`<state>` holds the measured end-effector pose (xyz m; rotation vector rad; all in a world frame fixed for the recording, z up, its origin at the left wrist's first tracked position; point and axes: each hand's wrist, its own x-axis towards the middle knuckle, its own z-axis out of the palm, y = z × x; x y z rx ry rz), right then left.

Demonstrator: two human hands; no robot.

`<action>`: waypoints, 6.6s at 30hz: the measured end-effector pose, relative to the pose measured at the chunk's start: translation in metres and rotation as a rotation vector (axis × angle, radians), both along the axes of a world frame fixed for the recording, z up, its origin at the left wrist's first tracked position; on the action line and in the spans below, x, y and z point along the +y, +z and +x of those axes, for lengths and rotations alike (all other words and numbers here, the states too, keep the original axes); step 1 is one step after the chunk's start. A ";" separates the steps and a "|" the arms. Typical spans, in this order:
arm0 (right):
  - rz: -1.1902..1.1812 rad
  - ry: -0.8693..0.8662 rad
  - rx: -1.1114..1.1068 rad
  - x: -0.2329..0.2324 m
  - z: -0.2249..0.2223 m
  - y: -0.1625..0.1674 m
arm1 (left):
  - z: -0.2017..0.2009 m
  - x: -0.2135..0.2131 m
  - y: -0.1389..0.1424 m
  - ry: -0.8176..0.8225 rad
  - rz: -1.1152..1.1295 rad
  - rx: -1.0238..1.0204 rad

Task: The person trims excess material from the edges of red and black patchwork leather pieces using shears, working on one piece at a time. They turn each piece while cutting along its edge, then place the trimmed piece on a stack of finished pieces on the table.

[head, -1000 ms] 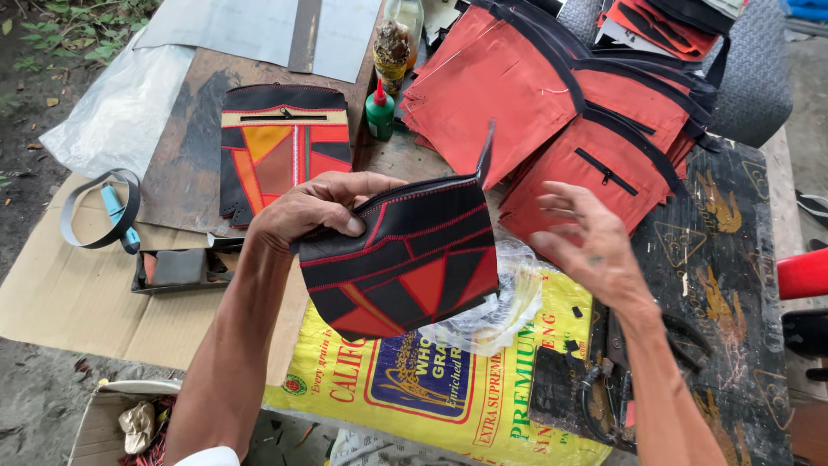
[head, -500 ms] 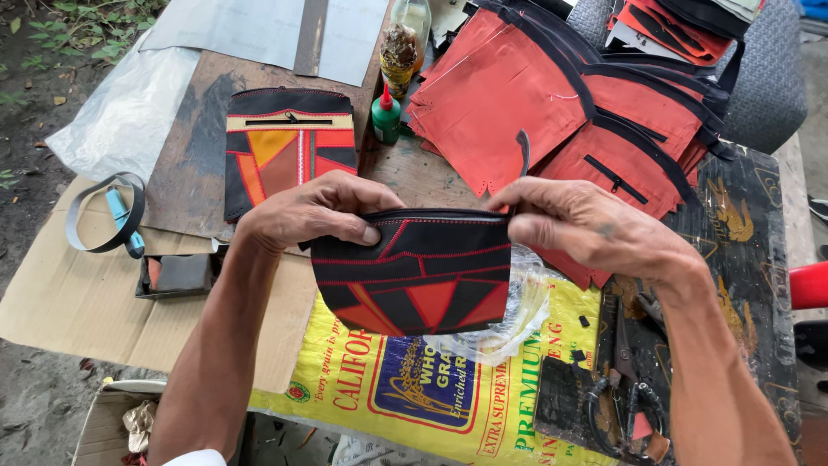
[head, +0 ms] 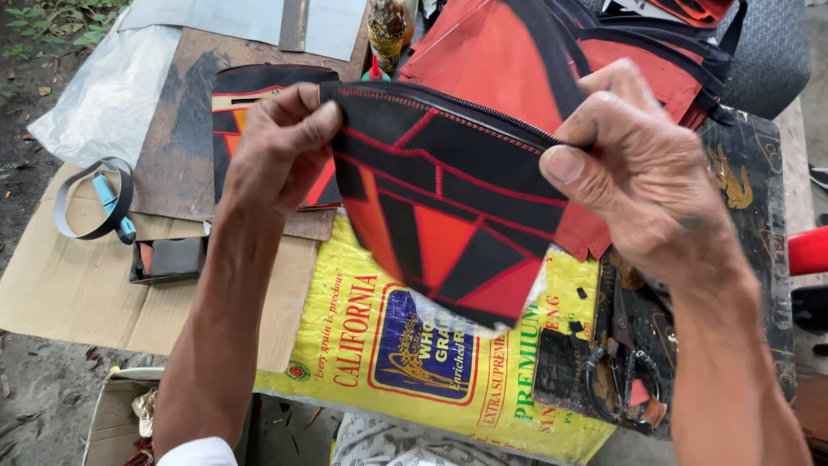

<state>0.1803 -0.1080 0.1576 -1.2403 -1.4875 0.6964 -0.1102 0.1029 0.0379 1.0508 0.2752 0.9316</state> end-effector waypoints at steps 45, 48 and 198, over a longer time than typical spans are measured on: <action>-0.504 -0.365 0.178 -0.088 0.033 -0.233 | 0.111 -0.073 -0.082 -0.265 0.614 0.757; -0.531 -0.382 0.069 -0.082 0.025 -0.222 | 0.109 -0.071 -0.078 -0.395 0.472 0.676; -0.237 0.022 0.484 -0.002 0.015 -0.057 | 0.089 -0.041 0.063 -0.488 0.416 0.344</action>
